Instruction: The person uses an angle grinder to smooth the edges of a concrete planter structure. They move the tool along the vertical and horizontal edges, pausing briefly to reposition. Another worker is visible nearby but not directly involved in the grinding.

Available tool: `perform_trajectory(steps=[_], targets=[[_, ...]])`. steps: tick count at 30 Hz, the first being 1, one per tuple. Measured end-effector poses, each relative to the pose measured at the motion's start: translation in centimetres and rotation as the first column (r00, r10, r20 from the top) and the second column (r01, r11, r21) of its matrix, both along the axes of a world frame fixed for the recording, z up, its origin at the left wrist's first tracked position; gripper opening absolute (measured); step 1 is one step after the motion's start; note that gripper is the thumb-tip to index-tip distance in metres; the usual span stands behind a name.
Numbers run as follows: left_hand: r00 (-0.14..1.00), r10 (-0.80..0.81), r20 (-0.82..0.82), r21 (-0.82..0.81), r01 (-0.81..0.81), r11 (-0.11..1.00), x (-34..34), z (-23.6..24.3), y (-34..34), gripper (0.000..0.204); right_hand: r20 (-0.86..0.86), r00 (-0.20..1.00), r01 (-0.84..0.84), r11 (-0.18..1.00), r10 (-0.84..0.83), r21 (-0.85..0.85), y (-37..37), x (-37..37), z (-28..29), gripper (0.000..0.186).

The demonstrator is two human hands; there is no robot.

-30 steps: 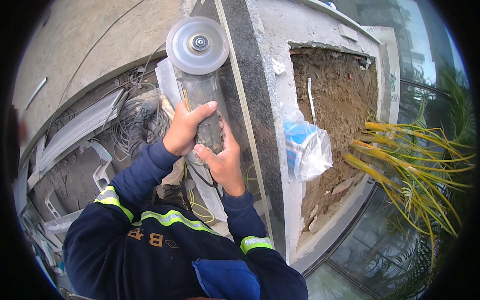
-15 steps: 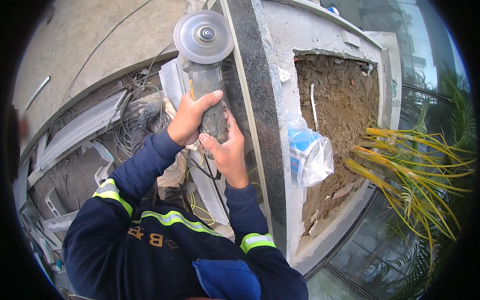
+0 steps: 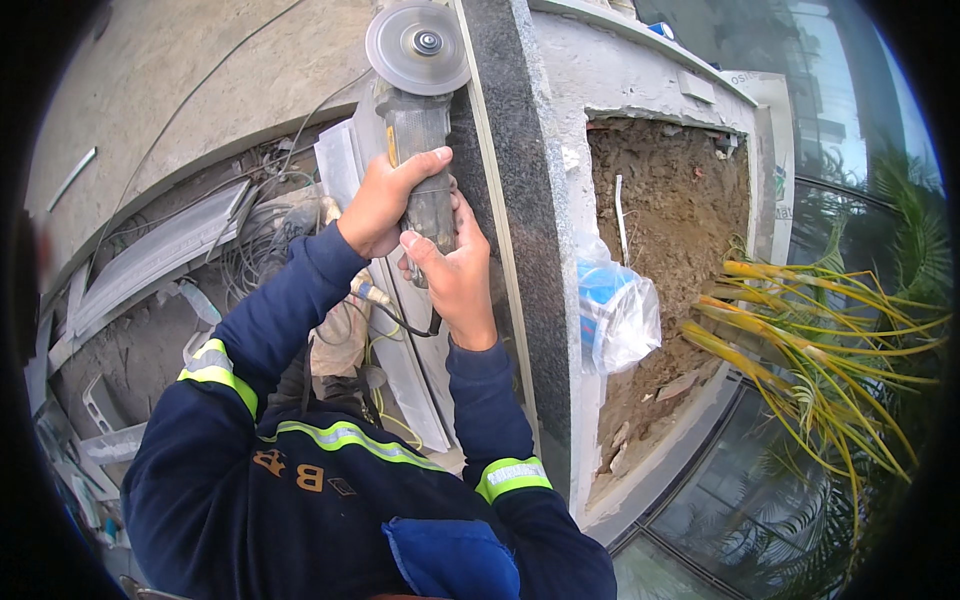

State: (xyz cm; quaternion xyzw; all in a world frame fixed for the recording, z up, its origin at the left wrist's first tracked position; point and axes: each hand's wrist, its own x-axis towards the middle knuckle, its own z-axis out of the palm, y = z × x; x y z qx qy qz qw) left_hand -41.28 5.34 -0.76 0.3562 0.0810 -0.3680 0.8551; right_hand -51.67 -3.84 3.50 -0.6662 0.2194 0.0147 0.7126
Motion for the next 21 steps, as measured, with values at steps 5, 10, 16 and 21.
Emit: perform_trajectory(steps=[5, 10, 16, 21], targets=[[0.999, -0.031, -0.020, 0.008, 0.031, 0.999, 1.2, 0.3, 0.1, 0.032, 0.006, 1.000, 0.014, 1.000, -0.014, 0.021, 0.3, 1.0, 0.3, 0.062], [0.999, -0.038, -0.014, -0.005, 0.037, 0.999, 1.7, 0.2, 0.2, 0.031, 0.003, 1.000, 0.007, 1.000, -0.007, -0.023, 0.3, 1.2, 0.0, 0.064], [1.000, -0.015, -0.025, -0.009, 0.015, 1.000, -0.8, 0.1, 0.5, 0.027, 0.014, 1.000, 0.009, 1.000, -0.009, -0.016, 0.6, -1.2, -0.3, 0.068], [1.000, -0.013, -0.026, -0.035, 0.012, 0.999, -3.7, 0.1, 0.9, 0.023, 0.004, 1.000, 0.001, 1.000, -0.001, -0.003, 0.8, -3.8, -0.2, 0.069]])
